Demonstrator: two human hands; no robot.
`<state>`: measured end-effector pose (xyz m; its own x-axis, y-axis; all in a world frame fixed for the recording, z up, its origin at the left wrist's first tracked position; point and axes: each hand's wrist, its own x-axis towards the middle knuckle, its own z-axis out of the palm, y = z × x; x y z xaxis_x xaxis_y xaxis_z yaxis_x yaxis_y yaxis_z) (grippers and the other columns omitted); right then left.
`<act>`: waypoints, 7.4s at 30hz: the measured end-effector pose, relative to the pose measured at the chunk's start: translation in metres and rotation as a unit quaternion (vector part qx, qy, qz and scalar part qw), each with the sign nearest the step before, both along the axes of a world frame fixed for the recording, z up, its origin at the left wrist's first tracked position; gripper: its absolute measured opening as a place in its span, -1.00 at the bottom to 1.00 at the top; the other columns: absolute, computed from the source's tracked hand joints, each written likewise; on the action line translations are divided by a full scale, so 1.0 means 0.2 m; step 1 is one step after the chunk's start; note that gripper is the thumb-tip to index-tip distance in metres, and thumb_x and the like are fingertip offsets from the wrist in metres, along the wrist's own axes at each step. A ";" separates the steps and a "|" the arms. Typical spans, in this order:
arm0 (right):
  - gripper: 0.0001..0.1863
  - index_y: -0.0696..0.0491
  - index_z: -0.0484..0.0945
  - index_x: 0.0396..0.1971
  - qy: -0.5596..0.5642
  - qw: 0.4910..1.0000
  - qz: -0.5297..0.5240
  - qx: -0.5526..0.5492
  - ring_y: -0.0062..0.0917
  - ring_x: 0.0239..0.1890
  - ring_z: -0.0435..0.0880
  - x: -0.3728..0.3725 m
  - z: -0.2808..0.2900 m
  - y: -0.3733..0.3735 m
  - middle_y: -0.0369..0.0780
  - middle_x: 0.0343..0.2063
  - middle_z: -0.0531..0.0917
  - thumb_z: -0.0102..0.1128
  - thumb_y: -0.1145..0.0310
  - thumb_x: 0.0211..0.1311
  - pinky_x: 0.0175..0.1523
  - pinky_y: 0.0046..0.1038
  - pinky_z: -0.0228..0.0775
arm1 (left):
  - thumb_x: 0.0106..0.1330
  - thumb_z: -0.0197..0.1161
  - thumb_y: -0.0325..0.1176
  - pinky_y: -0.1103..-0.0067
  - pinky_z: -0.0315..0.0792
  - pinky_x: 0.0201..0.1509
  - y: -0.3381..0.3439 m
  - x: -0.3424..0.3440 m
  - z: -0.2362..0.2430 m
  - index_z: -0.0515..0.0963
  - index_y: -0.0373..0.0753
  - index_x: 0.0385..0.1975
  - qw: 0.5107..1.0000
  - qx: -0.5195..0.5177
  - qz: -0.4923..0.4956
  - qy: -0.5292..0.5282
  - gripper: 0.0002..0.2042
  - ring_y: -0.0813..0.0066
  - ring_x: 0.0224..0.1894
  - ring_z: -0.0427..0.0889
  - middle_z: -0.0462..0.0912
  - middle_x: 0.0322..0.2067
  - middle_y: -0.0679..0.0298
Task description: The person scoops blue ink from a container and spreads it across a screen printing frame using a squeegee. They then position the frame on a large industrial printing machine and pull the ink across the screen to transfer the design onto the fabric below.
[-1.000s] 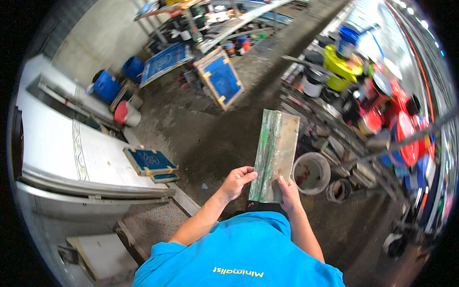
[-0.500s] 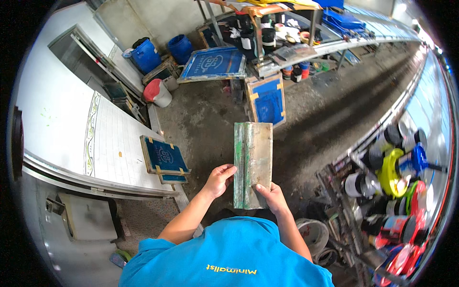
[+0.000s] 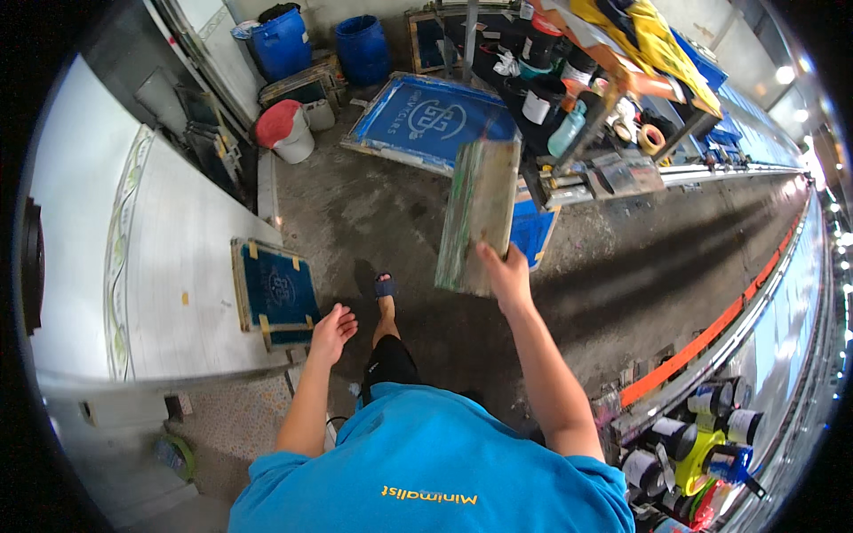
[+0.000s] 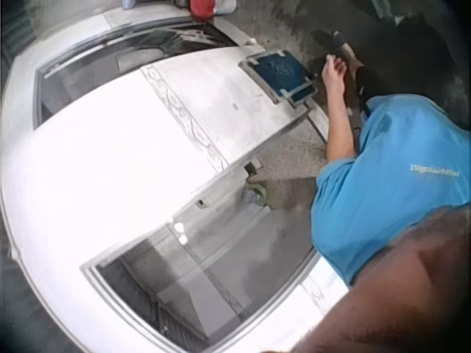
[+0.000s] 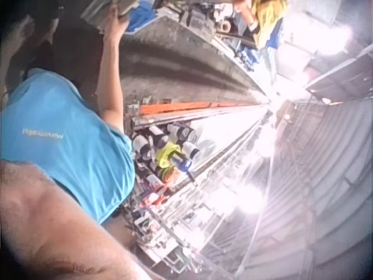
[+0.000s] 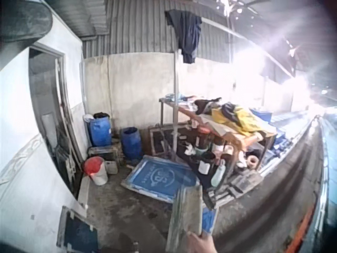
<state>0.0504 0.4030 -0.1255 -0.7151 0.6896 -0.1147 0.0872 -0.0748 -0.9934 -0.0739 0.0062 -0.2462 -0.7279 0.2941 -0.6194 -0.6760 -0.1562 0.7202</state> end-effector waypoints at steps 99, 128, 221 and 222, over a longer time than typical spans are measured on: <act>-0.79 0.12 0.66 -0.19 -0.301 0.902 -0.266 0.160 -0.03 -0.19 0.72 -0.50 -0.26 -0.30 0.00 -0.32 0.72 0.22 0.32 0.28 -0.09 -0.09 0.56 | 0.52 0.19 0.02 0.42 0.62 -0.15 0.74 -2.09 -0.69 0.51 -0.32 0.09 0.734 -0.311 -0.603 -0.034 -0.53 0.35 -0.24 0.64 0.64 -0.17 0.15; -0.71 0.13 0.69 -0.08 -0.210 0.629 -0.722 -0.196 -0.40 -0.31 0.77 2.03 -0.84 -1.54 -0.15 -0.32 0.77 0.21 0.25 0.38 -0.14 -0.35 0.58 | 0.35 0.47 -0.17 0.50 0.50 0.22 2.84 2.17 0.84 0.41 -0.42 0.32 0.406 0.253 -0.805 0.351 -0.35 0.44 0.11 0.62 0.62 0.13 0.16; -0.64 0.15 0.66 0.06 -0.144 0.776 -0.611 -0.062 -0.80 -0.68 0.48 3.66 1.49 -0.78 -0.34 -0.52 0.64 0.34 0.26 0.37 -0.60 -0.68 0.29 | -0.17 0.75 -0.25 0.40 0.59 0.14 3.21 3.50 1.44 0.46 -0.31 0.15 0.307 0.440 -0.699 0.473 -0.18 0.35 0.01 0.72 0.70 0.00 0.14; -0.65 0.15 0.66 0.05 -0.122 0.765 -0.630 -0.054 -0.81 -0.67 0.47 3.67 1.48 -0.82 -0.35 -0.51 0.64 0.35 0.28 0.37 -0.60 -0.68 0.29 | -0.11 0.73 -0.31 0.39 0.58 0.17 3.23 3.50 1.44 0.45 -0.33 0.18 0.310 0.462 -0.714 0.425 -0.20 0.35 0.04 0.71 0.69 0.03 0.14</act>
